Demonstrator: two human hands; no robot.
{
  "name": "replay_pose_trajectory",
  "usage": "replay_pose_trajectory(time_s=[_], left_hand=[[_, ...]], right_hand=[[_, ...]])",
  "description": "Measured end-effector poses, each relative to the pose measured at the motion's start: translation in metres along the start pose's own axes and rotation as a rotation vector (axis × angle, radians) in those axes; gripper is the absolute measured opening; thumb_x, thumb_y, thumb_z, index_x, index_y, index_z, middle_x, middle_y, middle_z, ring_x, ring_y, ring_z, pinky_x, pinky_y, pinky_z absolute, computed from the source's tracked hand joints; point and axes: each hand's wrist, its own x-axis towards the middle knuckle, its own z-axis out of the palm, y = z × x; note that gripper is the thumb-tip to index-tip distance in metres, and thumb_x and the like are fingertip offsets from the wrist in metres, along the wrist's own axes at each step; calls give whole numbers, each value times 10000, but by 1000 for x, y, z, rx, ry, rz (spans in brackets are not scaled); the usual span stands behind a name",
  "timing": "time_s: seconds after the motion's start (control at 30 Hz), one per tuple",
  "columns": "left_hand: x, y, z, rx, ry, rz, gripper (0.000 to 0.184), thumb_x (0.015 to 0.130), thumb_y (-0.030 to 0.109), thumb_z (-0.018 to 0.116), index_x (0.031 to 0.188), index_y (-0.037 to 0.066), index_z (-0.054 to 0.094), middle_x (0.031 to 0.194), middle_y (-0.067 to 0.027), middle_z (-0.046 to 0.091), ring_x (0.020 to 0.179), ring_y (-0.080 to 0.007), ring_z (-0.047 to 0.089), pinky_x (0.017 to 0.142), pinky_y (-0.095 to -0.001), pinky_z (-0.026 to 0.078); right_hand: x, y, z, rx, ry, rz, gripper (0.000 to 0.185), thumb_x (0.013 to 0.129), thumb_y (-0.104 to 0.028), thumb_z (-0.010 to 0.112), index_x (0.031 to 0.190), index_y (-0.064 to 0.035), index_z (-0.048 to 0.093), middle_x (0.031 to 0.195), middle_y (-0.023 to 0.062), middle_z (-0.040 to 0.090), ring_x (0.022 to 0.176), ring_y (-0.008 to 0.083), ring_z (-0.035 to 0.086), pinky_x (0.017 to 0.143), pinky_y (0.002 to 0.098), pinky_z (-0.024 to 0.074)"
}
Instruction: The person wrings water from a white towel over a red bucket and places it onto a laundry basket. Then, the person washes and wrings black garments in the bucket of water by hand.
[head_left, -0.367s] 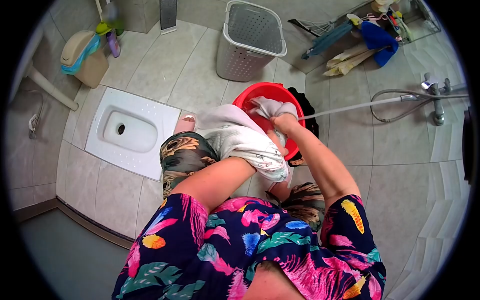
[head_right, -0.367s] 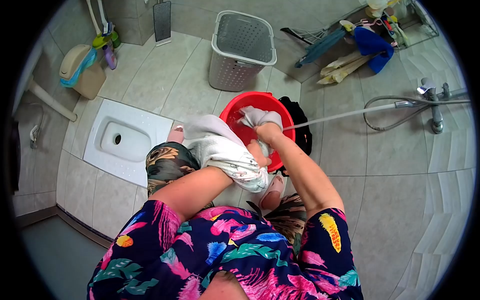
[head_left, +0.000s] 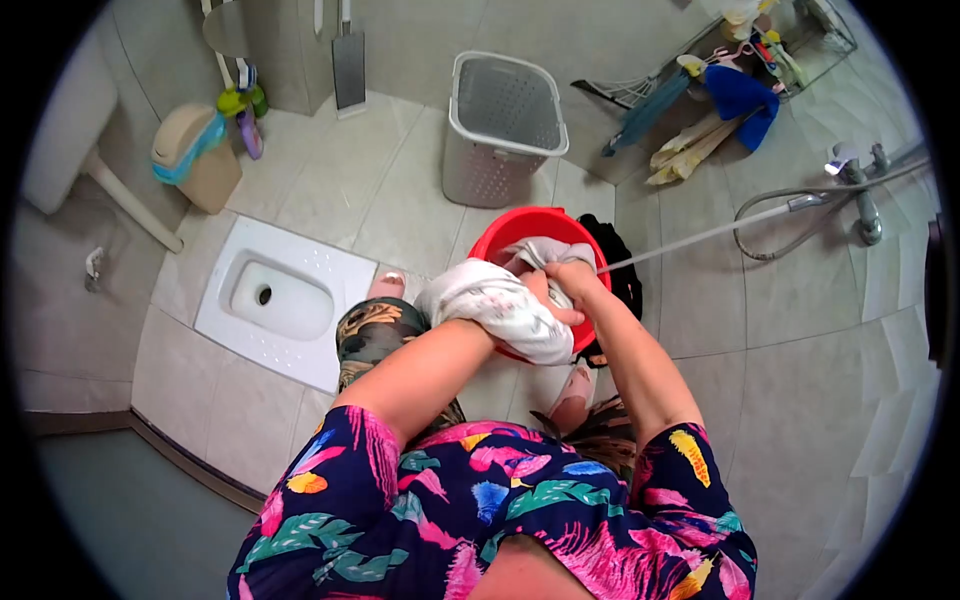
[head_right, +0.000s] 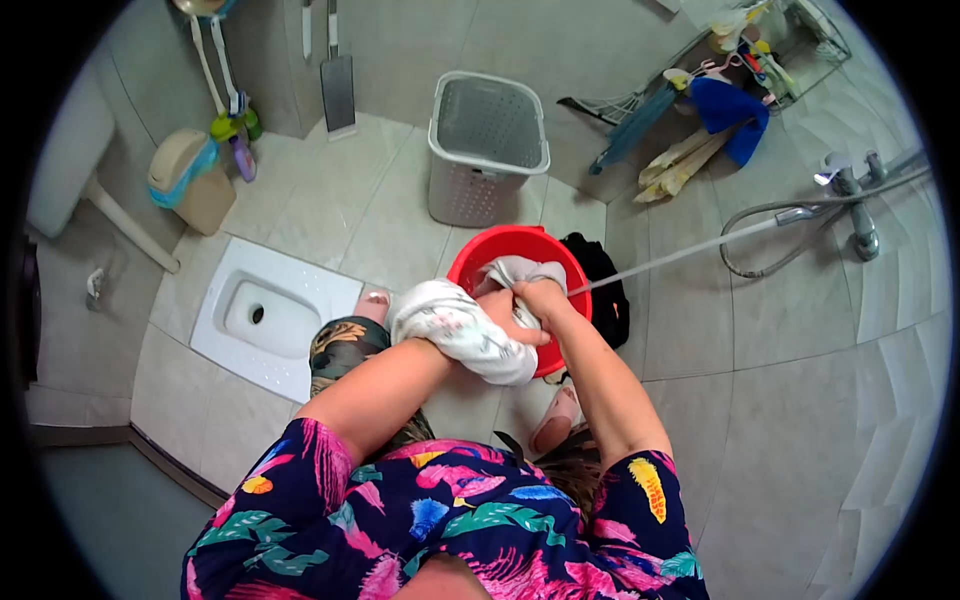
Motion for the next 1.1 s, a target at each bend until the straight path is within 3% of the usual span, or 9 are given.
replay_pose_trajectory(time_s=[0.17,0.27,0.47,0.6,0.8,0.93,0.97,1.0,1.1], left_hand=[[-21,15,-68,256,784,214,620,718,429,761,1104,-15,566,1064,-215,569,987,-392,570,843,-433,472],[-39,28,-113,503,925,188,532,742,342,754,1126,31,557,1070,-184,563,973,-363,571,817,-452,463],[-89,62,-118,818,1236,311,490,672,225,775,1084,84,552,941,-94,502,893,-269,511,753,-406,384],[-103,55,-51,619,1189,292,440,701,189,748,1062,55,535,942,-129,527,843,-316,532,731,-427,416],[-62,-111,103,-418,534,10,272,835,218,647,1007,32,549,831,-83,582,739,-226,542,656,-376,440],[-87,-74,125,-92,48,-95,217,855,187,598,1019,44,603,863,-107,604,805,-224,564,717,-369,450],[-86,-60,122,128,-153,6,233,859,180,582,1045,41,610,879,-136,608,833,-253,588,742,-384,458],[-111,-8,108,337,-110,136,234,864,157,555,1048,23,608,903,-197,608,916,-323,604,809,-413,466],[-125,75,80,344,-200,397,178,864,155,570,963,17,625,901,-194,628,888,-376,601,808,-422,481]], right_hand=[[12,8,-17,332,-46,-97,321,825,-205,600,1031,40,603,890,156,662,750,283,656,690,434,515],[-19,-15,-16,520,106,-109,401,839,-228,593,1126,47,540,1019,208,633,881,329,643,810,459,496],[-11,-16,0,889,11,-315,359,863,-224,569,1118,25,521,959,169,618,857,305,628,787,442,514],[12,0,-14,989,-222,-322,296,877,-247,555,1018,14,550,789,139,607,681,271,608,643,420,521],[1,27,-27,902,-226,-277,247,851,-217,585,950,9,586,709,117,605,600,263,598,595,397,517],[20,39,-40,1003,-209,-295,251,842,-191,601,989,12,586,844,121,631,704,263,617,657,391,524],[21,37,-40,1022,-198,-307,255,841,-188,604,1000,11,584,845,120,630,708,261,618,661,389,524],[20,35,-42,1036,-183,-316,260,840,-184,606,1011,10,582,847,118,630,713,259,620,665,387,523],[19,31,-48,1017,-135,-344,261,841,-178,604,1029,1,577,860,115,630,728,247,623,663,372,516]])
